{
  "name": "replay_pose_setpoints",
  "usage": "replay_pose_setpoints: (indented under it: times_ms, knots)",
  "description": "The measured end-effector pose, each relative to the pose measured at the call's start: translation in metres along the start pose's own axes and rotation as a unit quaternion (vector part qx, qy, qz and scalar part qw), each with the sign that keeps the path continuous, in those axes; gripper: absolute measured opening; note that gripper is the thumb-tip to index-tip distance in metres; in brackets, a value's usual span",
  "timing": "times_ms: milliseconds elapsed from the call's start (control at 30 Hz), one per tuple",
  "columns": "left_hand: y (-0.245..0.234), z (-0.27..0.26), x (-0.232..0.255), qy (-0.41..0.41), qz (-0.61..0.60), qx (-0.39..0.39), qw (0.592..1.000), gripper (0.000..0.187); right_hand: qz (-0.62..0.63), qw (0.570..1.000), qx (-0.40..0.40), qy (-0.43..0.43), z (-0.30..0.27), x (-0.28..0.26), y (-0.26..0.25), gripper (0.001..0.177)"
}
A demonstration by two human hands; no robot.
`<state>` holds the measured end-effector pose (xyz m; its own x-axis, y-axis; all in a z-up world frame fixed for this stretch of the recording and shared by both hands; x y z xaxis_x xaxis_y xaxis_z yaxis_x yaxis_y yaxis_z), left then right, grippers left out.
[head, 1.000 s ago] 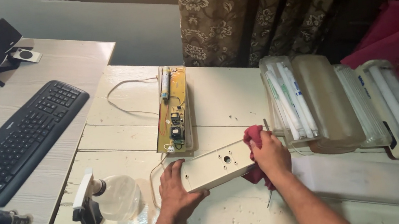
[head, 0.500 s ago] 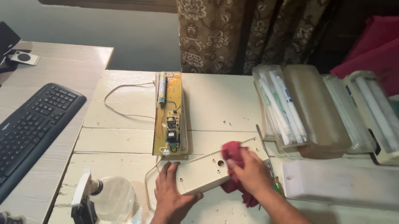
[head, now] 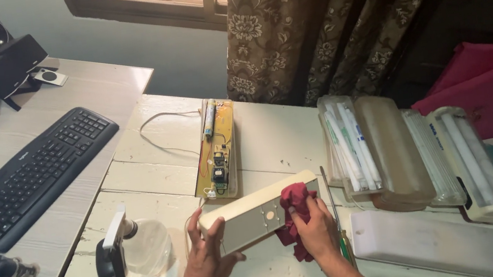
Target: Disassembling and cleaning the housing of a fluorescent light fixture.
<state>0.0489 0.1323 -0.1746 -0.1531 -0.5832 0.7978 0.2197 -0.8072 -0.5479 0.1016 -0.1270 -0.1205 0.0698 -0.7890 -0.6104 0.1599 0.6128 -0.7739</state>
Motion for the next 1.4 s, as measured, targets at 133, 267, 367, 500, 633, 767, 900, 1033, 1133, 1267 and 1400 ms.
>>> replay_pose_setpoints:
  times_ms: [133,267,367,500,633,767,900,1033,1133,1267,1400]
  knots:
    - [0.000,-0.004,0.012,0.016,0.003,-0.010,1.000,0.081,-0.008,1.000,0.017,0.005,0.003,0.005,0.003,0.034]
    - [0.001,-0.006,0.015,0.021,-0.029,-0.003,0.999,0.067,-0.088,0.988,0.109,-0.062,0.013,0.028,0.008,0.032]
    - [-0.008,-0.002,0.027,-0.042,-0.083,-0.014,0.996,0.077,-0.039,0.983,0.165,-0.071,0.020,0.021,-0.003,0.036]
    - [-0.019,0.007,0.043,-0.193,-0.146,-0.029,0.970,0.093,-0.043,0.971,0.186,-0.141,0.032,0.034,0.008,0.035]
    - [-0.014,0.001,0.036,-0.192,-0.150,-0.033,0.969,0.061,-0.042,0.989,0.104,-0.100,0.033,0.011,0.002,0.036]
    - [-0.011,-0.003,0.032,-0.174,-0.144,-0.077,0.971,0.057,-0.103,0.990,0.060,-0.069,0.026,-0.014,0.005,0.035]
    - [0.003,-0.012,0.009,0.122,0.059,-0.023,0.991,0.048,-0.104,0.992,-0.014,-0.064,0.008,-0.051,0.021,0.033]
    - [-0.004,-0.008,0.023,-0.149,-0.148,-0.087,0.974,0.061,-0.099,0.986,-0.004,-0.133,-0.017,-0.068,0.041,0.027]
    - [-0.003,-0.008,0.025,-0.196,-0.134,-0.116,0.964,0.062,-0.034,0.971,-0.001,-0.237,-0.033,-0.083,0.041,0.020]
    - [0.001,-0.010,0.016,-0.133,-0.154,-0.079,0.976,0.059,-0.029,0.962,-0.021,-0.270,-0.026,-0.079,0.033,0.020]
    - [0.003,-0.012,0.016,-0.103,-0.142,-0.069,0.982,0.061,-0.118,0.978,0.029,-0.169,0.015,-0.038,0.014,0.031]
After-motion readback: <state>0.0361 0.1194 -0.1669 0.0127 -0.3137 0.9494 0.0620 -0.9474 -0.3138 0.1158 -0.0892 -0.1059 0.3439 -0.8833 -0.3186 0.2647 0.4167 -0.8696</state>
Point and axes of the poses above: each hand's wrist, its own z-axis towards the middle knuckle, its own y-axis out of the palm, x = y × z, the point moved 1 cm from there along z, towards the middle knuckle, and after that the axes turned 10 degrees about -y, right-handed, at the moved point
